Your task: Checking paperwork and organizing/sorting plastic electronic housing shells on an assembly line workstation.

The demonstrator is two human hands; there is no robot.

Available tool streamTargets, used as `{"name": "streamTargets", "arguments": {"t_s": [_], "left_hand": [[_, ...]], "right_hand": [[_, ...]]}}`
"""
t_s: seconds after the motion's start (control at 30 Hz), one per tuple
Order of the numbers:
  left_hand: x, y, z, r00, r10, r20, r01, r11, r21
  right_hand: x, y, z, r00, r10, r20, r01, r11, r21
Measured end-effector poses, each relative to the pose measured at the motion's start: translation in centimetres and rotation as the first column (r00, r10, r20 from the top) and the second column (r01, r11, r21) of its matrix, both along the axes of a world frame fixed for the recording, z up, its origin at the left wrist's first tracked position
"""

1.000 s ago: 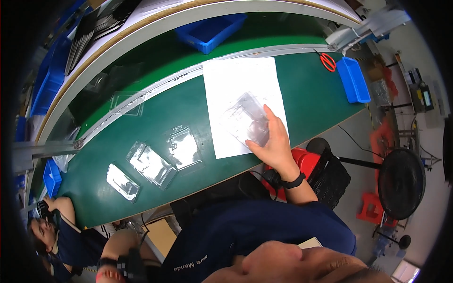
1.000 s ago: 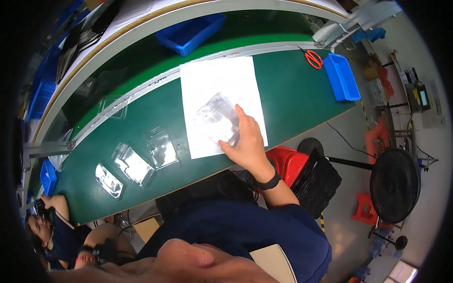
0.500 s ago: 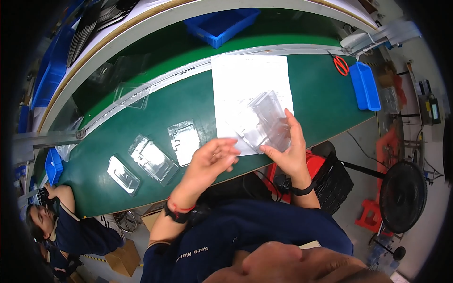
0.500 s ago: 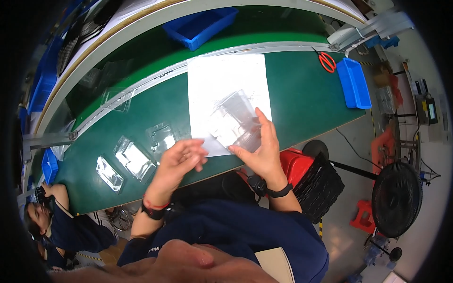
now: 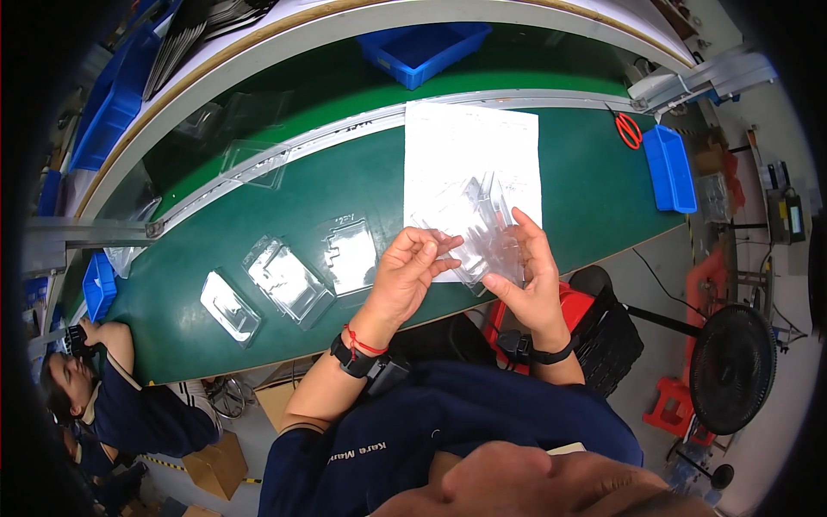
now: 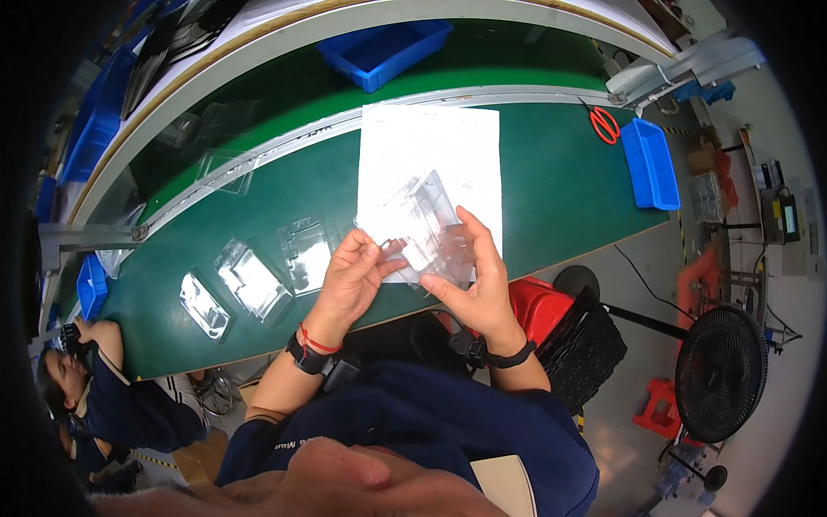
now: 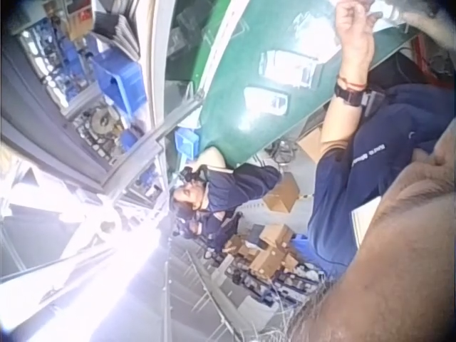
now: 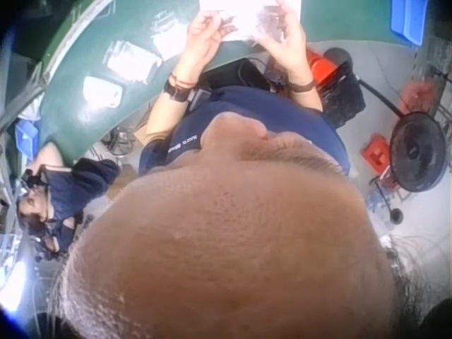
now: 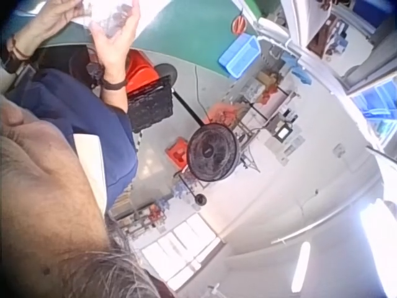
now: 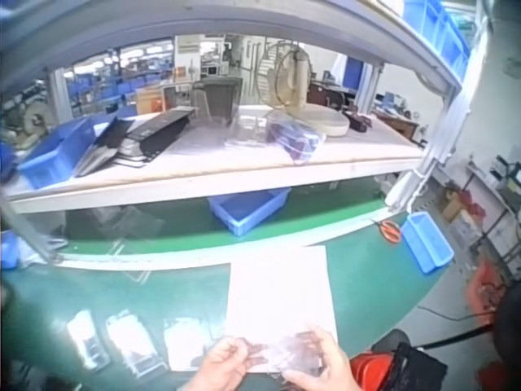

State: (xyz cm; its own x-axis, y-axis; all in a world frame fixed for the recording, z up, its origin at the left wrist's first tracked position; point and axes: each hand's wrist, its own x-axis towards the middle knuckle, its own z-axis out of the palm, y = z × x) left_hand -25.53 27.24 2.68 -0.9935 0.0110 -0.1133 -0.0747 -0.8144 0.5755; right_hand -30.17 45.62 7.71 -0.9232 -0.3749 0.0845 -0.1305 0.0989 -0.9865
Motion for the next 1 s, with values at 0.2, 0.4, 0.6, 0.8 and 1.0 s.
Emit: {"name": "streamTargets", "arguments": {"t_s": [0.2,0.4,0.6,0.8,1.0], "left_hand": [[0.1,-0.3,0.3,0.999,0.009,0.054,-0.009,1.000,0.001],[0.3,-0.6,1.0,0.988,0.108,0.109,-0.092,0.986,-0.142],[3.0,-3.1,2.9,0.941,0.288,0.179,-0.218,0.918,-0.331],[9.1,-7.7,4.3,0.819,0.566,0.095,-0.404,0.686,-0.605],[13.1,-10.8,3.4,0.613,0.790,0.021,-0.514,0.418,-0.749]], "right_hand": [[0.0,-0.3,0.8,0.997,0.053,0.063,-0.046,0.992,-0.115],[0.2,-0.2,0.4,0.989,-0.051,-0.140,0.065,0.993,0.097],[0.1,-0.3,-0.1,0.980,-0.108,-0.170,0.129,0.985,0.117],[-0.9,0.6,0.1,0.963,-0.126,-0.237,0.175,0.964,0.200],[-1.2,-0.6,0.0,0.958,-0.122,-0.258,0.181,0.959,0.219]]}}
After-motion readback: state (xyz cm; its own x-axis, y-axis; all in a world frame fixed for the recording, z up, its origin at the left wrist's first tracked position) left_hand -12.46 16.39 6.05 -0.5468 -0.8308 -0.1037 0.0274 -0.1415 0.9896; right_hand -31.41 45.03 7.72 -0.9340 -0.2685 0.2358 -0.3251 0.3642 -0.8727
